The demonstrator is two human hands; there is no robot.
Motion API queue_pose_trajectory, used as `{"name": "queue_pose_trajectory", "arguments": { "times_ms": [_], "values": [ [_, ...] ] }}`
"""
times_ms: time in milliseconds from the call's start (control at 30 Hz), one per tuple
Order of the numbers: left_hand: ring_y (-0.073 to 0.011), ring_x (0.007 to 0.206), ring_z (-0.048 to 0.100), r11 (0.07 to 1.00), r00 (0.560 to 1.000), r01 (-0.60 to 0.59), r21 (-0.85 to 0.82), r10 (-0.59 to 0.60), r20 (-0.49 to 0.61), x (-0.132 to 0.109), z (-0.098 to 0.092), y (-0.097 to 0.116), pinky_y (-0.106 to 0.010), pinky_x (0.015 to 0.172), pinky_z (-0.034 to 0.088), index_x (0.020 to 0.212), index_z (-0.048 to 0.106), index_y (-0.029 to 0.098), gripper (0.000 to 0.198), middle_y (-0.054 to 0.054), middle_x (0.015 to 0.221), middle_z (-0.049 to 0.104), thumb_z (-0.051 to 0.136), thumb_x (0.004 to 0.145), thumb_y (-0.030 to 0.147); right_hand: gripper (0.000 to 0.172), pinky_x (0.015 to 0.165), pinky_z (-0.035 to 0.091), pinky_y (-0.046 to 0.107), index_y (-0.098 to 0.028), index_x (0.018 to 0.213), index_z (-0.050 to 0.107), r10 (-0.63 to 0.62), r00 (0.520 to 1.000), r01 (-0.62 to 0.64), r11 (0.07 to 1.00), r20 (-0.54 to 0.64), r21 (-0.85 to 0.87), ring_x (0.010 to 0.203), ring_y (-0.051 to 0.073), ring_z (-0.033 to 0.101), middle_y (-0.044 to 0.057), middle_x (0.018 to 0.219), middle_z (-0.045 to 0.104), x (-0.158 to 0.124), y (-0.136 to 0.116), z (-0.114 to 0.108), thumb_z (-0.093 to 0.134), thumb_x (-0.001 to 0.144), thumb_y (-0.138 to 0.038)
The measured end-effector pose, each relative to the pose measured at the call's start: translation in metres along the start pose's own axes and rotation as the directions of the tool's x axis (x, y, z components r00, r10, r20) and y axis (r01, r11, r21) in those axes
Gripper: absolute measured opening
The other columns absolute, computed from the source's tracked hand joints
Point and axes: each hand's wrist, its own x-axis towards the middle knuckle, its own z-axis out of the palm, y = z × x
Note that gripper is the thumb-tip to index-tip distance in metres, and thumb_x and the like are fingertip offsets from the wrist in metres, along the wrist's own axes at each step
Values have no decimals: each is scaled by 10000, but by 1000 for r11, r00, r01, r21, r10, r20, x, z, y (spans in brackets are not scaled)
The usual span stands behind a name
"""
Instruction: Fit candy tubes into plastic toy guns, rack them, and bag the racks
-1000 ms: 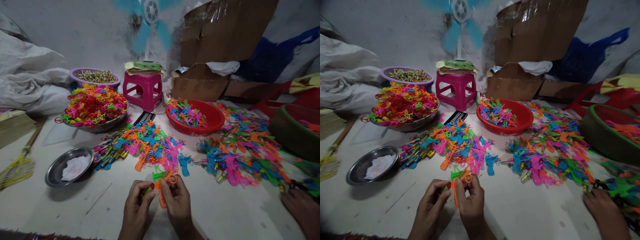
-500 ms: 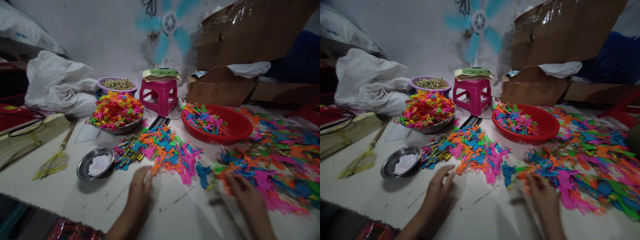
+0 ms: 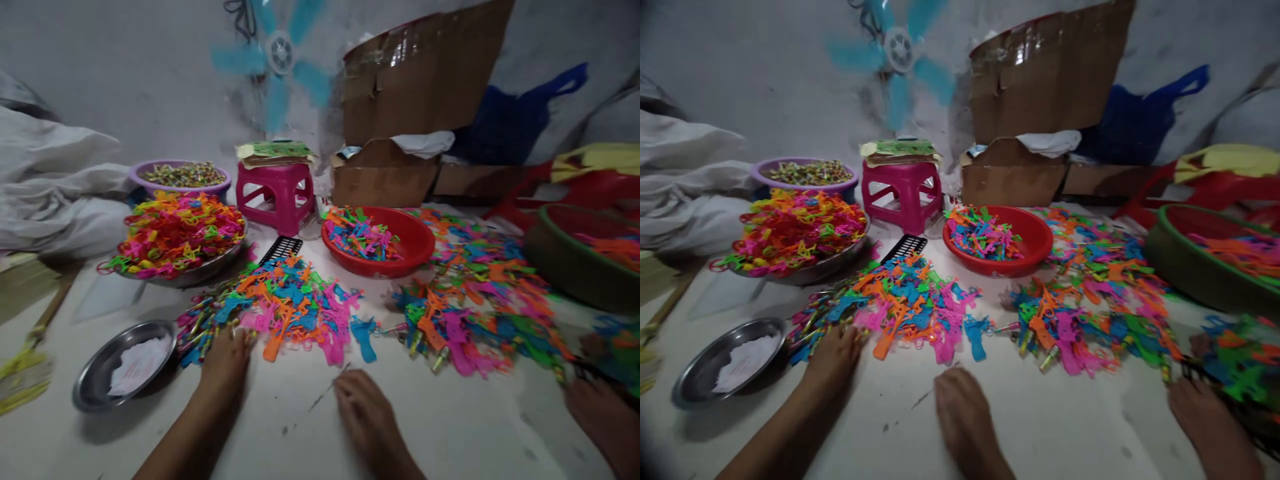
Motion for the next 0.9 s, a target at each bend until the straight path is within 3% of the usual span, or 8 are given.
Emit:
{"name": "queue_pose_trajectory", "arguments": {
  "times_ms": [67, 200, 333, 433, 533, 700, 833, 900],
  "values": [
    [-230, 771, 513, 997, 990, -31, 71, 20, 143, -24, -1, -10, -319, 621, 406, 908, 586, 169, 270, -88, 870, 517, 334, 818, 201, 180, 667, 501, 253, -187, 838, 622, -63, 984, 49, 995, 166, 84, 734, 150, 570, 54, 770, 625, -5, -22, 10, 451, 804, -141],
    [-209, 879, 523, 999, 984, -51, 17, 48, 172, -70, 1, -10, -296, 703, 432, 1059, 538, 199, 366, -85, 982, 513, 351, 760, 100, 249, 781, 492, 298, -178, 990, 611, -111, 927, 61, 987, 357, 150, 843, 185, 571, 78, 911, 637, -6, -50, 31, 520, 760, -146],
    [-199, 877, 541, 984, 994, -54, -173, 69, 87, -92, 2, 23, -293, 712, 460, 1041, 540, 175, 357, -101, 996, 521, 395, 723, 100, 534, 924, 419, 379, -177, 1266, 435, -21, 936, -36, 987, 352, 155, 1090, 247, 477, 130, 1216, 513, 0, -55, 48, 589, 756, -215],
    [-185, 828, 565, 900, 988, -103, -424, 143, 64, -94, -1, 41, -291, 716, 469, 1074, 515, 174, 349, -96, 955, 558, 450, 731, 180, 492, 865, 463, 305, -220, 1295, 400, -19, 934, -93, 951, 358, 294, 1003, 187, 543, 87, 1112, 582, 4, -48, 43, 490, 816, -150],
    [-126, 577, 545, 767, 976, 54, -639, 94, 196, -91, -10, 44, -235, 556, 446, 1140, 450, 193, 381, -30, 798, 602, 465, 762, 247, 356, 736, 500, 232, -218, 1181, 527, 67, 962, -166, 913, 266, 372, 833, 154, 600, 56, 917, 638, 6, -42, 26, 480, 830, -179],
    [-94, 565, 522, 320, 897, 378, -869, 104, 429, -85, -23, 48, -179, 540, 400, 681, 593, 143, 124, 20, 616, 571, 662, 633, 235, 202, 712, 500, 254, -202, 974, 623, 153, 977, -204, 879, 151, 431, 804, 166, 590, 48, 856, 631, 15, -52, 20, 498, 816, -185],
    [-99, 633, 580, -304, 835, 493, -815, -96, 541, -89, -13, 66, -188, 615, 451, 813, 621, 172, 251, 17, 687, 616, 717, 613, 289, 278, 742, 506, 252, -201, 1086, 568, 236, 964, -266, 832, 125, 487, 853, 159, 588, 62, 928, 616, 9, -69, 51, 431, 848, -158],
    [-120, 687, 608, -477, 791, 463, -747, -157, 591, -93, -1, 75, -197, 631, 474, 863, 613, 179, 358, -2, 764, 640, 753, 568, 327, 330, 775, 500, 260, -201, 1139, 536, 295, 954, -291, 856, 57, 427, 886, 163, 579, 74, 957, 602, 1, -73, 66, 404, 846, -128]
  ]
}}
